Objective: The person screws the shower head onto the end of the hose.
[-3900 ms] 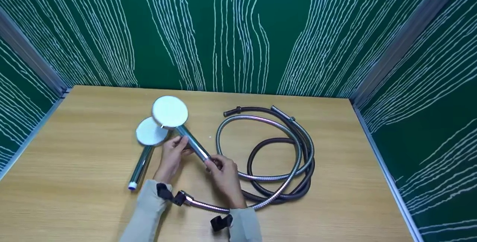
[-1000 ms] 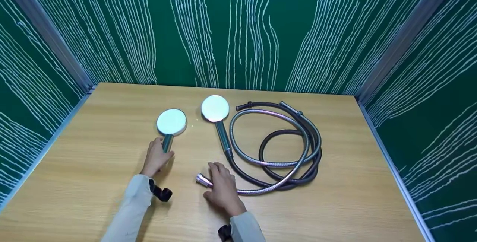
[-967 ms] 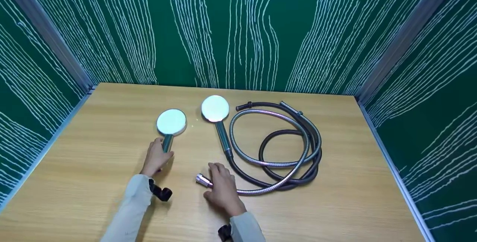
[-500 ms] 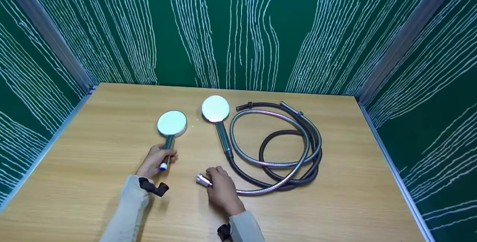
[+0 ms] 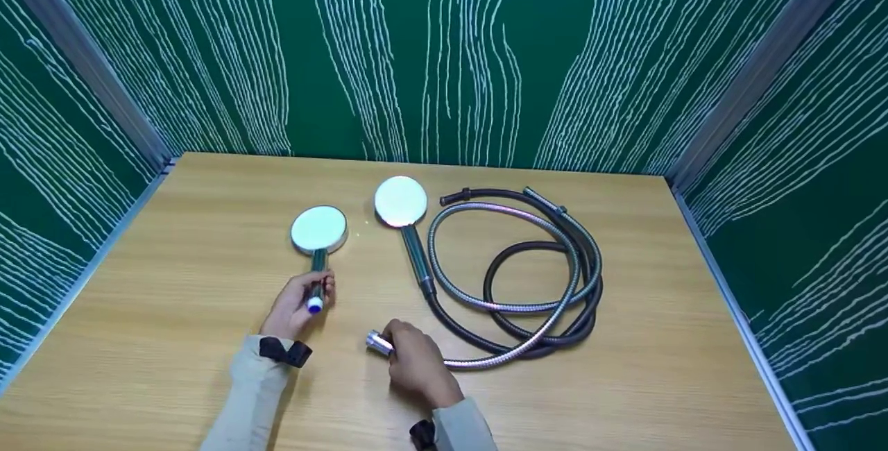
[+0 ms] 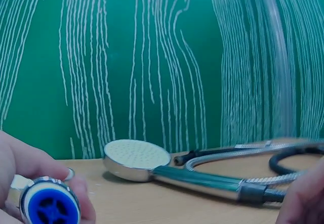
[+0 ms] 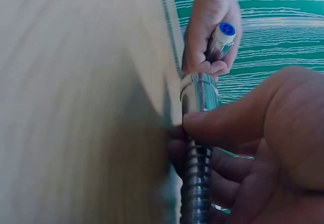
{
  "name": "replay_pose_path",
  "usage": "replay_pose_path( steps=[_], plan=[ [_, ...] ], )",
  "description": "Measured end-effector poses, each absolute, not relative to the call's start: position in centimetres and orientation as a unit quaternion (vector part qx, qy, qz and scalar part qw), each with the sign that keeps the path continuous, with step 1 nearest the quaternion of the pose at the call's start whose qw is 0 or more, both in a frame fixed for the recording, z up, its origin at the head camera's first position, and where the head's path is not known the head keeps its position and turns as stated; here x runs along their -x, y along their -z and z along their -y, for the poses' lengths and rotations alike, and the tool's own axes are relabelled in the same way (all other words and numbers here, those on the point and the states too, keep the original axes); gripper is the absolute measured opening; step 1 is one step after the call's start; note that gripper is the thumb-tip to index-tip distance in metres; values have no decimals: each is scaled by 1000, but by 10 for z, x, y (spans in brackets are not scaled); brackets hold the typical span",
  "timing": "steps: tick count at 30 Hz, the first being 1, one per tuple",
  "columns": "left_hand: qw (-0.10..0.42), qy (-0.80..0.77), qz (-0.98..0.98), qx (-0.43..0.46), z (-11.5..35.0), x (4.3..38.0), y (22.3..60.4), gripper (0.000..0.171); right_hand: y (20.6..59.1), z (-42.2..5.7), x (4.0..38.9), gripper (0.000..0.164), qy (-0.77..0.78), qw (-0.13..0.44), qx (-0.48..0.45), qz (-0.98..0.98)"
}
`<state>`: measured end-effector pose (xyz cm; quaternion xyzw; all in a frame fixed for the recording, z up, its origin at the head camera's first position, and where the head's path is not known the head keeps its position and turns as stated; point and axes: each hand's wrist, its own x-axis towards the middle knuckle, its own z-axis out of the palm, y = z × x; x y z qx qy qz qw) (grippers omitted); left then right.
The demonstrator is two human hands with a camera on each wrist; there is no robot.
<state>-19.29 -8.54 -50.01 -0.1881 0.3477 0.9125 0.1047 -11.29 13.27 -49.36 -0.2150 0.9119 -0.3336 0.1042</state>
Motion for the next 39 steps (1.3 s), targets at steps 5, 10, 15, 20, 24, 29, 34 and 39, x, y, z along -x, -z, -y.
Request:
replay_pose_path(
  steps=[5, 10, 15, 20, 24, 29, 34, 39],
  plan=[
    [132, -940, -277, 151, 80, 193, 501, 6, 493, -140, 113, 27, 361, 129, 249, -890],
    [142, -949, -247, 134, 73, 194, 503, 15, 495, -147, 115, 27, 372, 144, 255, -881],
    [127, -954, -222, 154, 63, 192, 505, 31, 495, -154, 117, 26, 372, 155, 250, -880],
    [114, -953, -223, 168, 52, 191, 508, 30, 487, -163, 121, 29, 386, 181, 256, -868],
    [129, -945, -253, 161, 44, 188, 513, 26, 481, -169, 126, 31, 397, 194, 256, -860],
    [136, -942, -280, 127, 39, 184, 519, 25, 472, -171, 136, 26, 403, 193, 259, -856],
    [127, -945, -286, 99, 35, 180, 523, 24, 462, -173, 148, 24, 416, 183, 249, -855],
    [137, -940, -301, 85, 32, 179, 523, 31, 457, -179, 156, 25, 423, 186, 225, -858]
  ],
)
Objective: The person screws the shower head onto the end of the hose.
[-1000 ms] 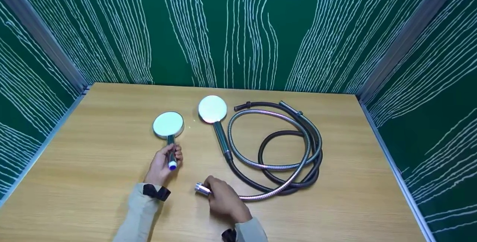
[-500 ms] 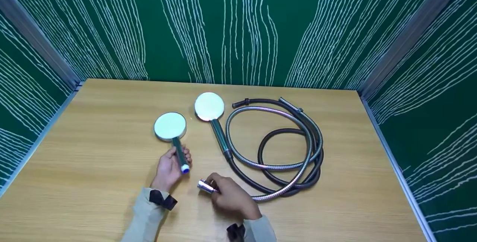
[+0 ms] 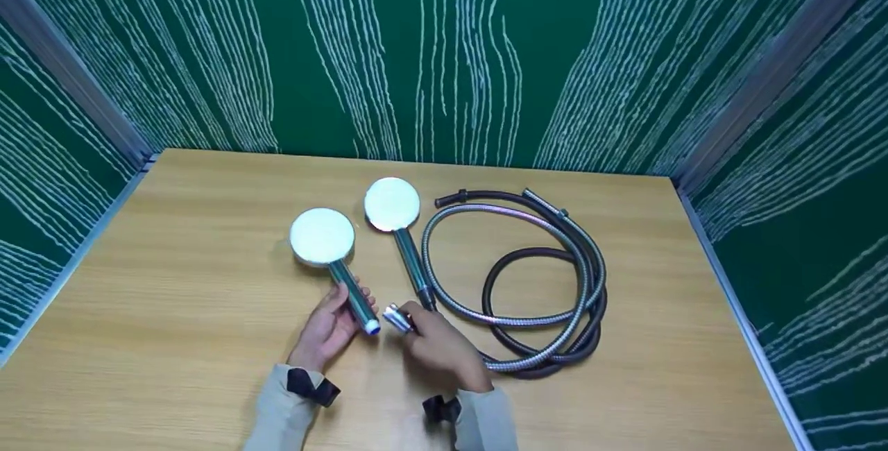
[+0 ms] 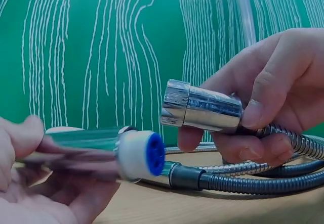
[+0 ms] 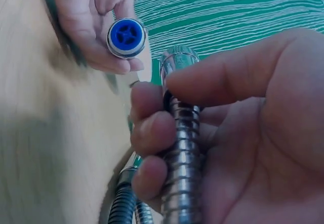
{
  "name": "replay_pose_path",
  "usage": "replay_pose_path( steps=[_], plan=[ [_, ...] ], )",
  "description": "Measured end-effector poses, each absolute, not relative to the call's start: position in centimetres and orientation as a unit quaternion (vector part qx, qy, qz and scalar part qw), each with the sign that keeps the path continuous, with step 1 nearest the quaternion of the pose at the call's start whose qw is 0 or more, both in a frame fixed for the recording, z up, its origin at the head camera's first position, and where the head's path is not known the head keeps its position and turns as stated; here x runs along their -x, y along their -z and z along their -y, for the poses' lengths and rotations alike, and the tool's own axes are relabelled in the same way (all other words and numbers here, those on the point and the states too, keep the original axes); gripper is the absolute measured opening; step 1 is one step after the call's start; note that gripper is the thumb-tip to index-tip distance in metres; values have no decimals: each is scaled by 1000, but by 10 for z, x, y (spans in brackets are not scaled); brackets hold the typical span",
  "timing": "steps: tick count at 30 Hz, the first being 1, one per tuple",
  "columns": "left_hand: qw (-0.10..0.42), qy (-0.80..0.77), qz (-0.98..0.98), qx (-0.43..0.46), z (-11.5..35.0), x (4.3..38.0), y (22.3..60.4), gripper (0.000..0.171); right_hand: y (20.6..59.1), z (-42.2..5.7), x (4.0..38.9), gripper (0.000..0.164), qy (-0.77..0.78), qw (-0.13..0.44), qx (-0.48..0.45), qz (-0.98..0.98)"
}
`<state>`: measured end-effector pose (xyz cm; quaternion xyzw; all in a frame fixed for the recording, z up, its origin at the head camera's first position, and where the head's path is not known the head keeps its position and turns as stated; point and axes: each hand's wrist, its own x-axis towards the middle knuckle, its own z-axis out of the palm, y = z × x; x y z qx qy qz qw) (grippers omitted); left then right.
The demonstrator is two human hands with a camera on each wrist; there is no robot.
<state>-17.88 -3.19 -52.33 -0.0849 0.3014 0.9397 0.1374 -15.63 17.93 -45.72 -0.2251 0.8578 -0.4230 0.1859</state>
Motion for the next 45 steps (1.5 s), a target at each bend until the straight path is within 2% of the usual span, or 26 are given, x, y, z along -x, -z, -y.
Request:
replay_pose_path(
  steps=[4, 9, 15, 21, 32, 38, 45],
  plan=[
    [132, -949, -281, 52, 31, 180, 521, 30, 457, -184, 157, 26, 419, 186, 228, -859],
    [95, -964, -250, -1, 30, 180, 520, 34, 457, -186, 157, 24, 414, 196, 227, -860],
    [51, -974, -221, -13, 29, 179, 518, 35, 458, -184, 157, 22, 417, 220, 217, -855],
    [31, -972, -229, -34, 25, 181, 518, 33, 457, -180, 158, 16, 427, 191, 229, -853],
    [23, -966, -242, -86, 22, 180, 525, 21, 461, -181, 159, 15, 431, 179, 236, -852],
    [33, -967, -247, -55, 21, 173, 529, 24, 468, -183, 155, 17, 422, 191, 225, -857],
    [24, -965, -247, -84, 19, 174, 529, 23, 466, -183, 155, 18, 428, 147, 226, -862]
  ],
)
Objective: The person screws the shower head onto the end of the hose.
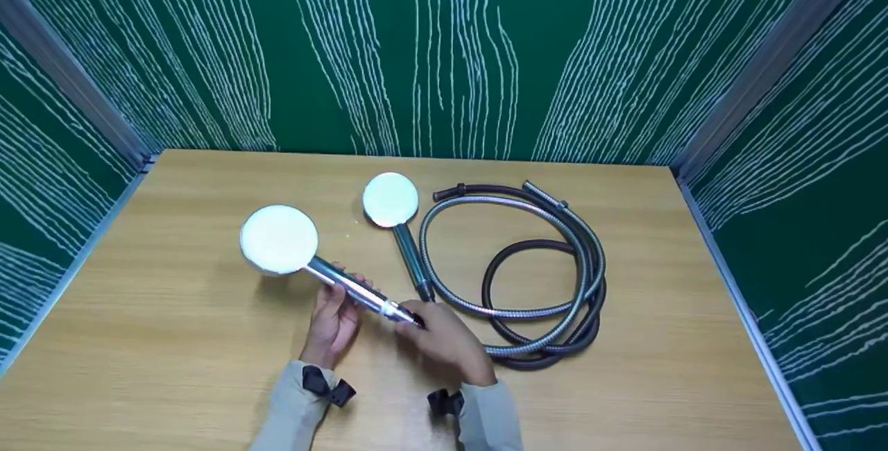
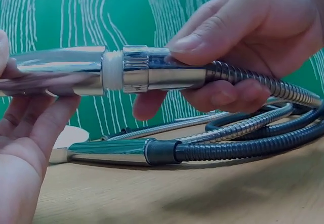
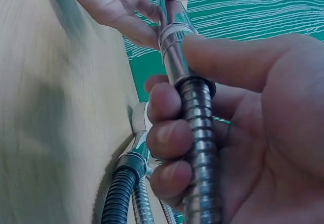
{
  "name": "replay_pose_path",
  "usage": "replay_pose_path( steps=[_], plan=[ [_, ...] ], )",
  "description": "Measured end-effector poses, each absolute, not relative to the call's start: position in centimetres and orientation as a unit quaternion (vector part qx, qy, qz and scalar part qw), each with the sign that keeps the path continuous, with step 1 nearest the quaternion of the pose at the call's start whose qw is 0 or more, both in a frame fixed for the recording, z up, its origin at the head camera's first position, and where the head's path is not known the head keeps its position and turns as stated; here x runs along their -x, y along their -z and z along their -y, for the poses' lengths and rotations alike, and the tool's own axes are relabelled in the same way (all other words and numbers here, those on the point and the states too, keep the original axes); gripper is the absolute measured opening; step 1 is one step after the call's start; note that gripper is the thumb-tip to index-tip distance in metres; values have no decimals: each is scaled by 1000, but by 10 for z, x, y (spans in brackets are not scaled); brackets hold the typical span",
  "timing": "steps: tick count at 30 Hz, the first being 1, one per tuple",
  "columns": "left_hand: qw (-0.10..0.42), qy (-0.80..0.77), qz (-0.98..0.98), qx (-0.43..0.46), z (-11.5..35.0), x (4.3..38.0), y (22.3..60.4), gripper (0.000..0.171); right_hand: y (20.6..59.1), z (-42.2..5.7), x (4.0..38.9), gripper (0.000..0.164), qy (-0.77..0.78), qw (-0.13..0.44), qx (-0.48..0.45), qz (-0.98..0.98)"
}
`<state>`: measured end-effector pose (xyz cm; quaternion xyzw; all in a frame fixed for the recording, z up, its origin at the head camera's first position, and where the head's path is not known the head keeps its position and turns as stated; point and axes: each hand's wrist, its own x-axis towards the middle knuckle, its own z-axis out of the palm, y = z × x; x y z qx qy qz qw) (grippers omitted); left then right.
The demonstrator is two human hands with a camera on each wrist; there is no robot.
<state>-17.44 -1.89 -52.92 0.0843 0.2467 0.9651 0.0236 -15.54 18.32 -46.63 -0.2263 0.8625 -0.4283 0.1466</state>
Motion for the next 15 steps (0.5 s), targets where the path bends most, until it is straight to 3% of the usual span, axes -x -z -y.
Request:
replay_pose_path(
  steps=[9, 15],
  plan=[
    [-5, -961, -260, -96, 16, 178, 528, 23, 470, -175, 157, 19, 427, 43, 173, -886],
    [-12, -962, -266, -53, 16, 176, 529, 31, 477, -167, 157, 19, 440, 12, 130, -889]
  ],
)
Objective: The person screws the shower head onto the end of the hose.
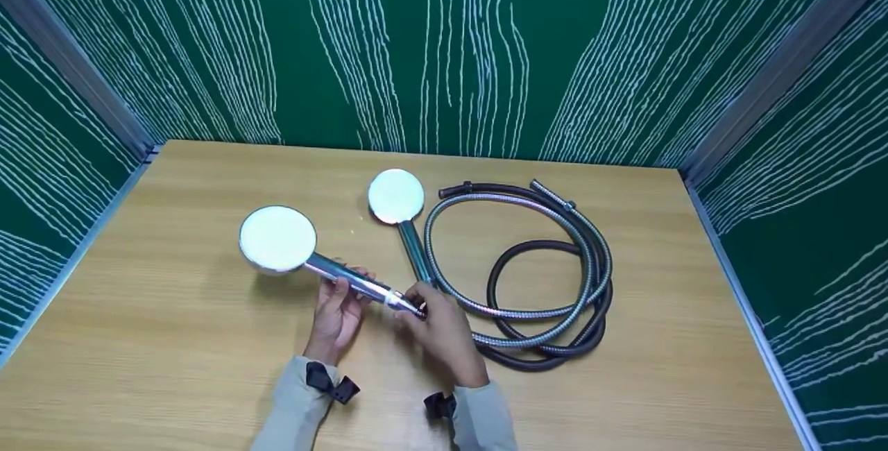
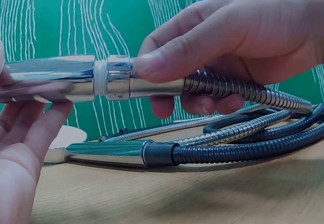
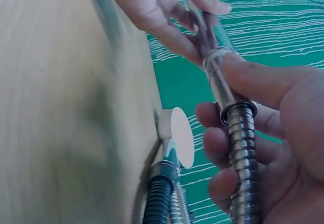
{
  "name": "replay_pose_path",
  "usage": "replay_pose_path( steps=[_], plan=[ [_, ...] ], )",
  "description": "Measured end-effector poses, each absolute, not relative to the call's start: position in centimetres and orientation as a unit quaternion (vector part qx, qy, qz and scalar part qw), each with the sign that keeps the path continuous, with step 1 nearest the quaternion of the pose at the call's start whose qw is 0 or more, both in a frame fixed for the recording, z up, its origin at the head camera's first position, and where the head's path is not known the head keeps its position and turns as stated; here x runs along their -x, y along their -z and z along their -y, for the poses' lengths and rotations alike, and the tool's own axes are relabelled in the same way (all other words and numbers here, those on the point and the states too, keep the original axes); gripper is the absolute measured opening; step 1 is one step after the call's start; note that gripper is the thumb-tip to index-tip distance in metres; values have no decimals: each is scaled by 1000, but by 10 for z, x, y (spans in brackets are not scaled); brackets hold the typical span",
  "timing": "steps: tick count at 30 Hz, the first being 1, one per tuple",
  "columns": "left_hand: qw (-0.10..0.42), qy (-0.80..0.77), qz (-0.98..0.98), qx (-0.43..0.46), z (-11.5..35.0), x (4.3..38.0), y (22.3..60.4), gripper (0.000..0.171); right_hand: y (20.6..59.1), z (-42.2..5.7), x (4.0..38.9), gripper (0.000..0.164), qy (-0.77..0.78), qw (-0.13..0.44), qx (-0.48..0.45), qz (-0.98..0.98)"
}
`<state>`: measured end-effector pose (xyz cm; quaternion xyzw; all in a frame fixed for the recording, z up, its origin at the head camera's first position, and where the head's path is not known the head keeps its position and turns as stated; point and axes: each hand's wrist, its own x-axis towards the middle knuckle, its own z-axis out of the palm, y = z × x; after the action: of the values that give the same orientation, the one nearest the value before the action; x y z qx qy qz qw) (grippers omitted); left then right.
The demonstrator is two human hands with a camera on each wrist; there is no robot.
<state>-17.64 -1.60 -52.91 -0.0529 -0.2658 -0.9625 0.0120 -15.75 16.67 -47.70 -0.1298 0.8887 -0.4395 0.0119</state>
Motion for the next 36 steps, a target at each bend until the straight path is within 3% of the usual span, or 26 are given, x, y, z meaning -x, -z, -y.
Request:
replay_pose_path(
  steps=[7, 16, 20, 25, 31, 36],
  plan=[
    [-4, 939, 343, 20, 14, 176, 530, 38, 487, -169, 159, 16, 422, -5, 119, -899],
    [-25, 932, 362, 9, 15, 178, 529, 47, 489, -178, 162, 15, 438, 29, 113, -891],
    [-16, 934, 356, 32, 18, 179, 529, 39, 486, -187, 164, 15, 455, 57, 119, -881],
    [-43, 946, 308, 92, 23, 179, 530, 25, 484, -196, 165, 17, 468, 73, 147, -868],
    [-51, 951, 239, 191, 28, 178, 534, 30, 479, -197, 163, 17, 485, 76, 175, -854],
    [-41, 956, 208, 203, 29, 180, 533, 34, 470, -195, 161, 16, 486, 74, 198, -848]
  ],
)
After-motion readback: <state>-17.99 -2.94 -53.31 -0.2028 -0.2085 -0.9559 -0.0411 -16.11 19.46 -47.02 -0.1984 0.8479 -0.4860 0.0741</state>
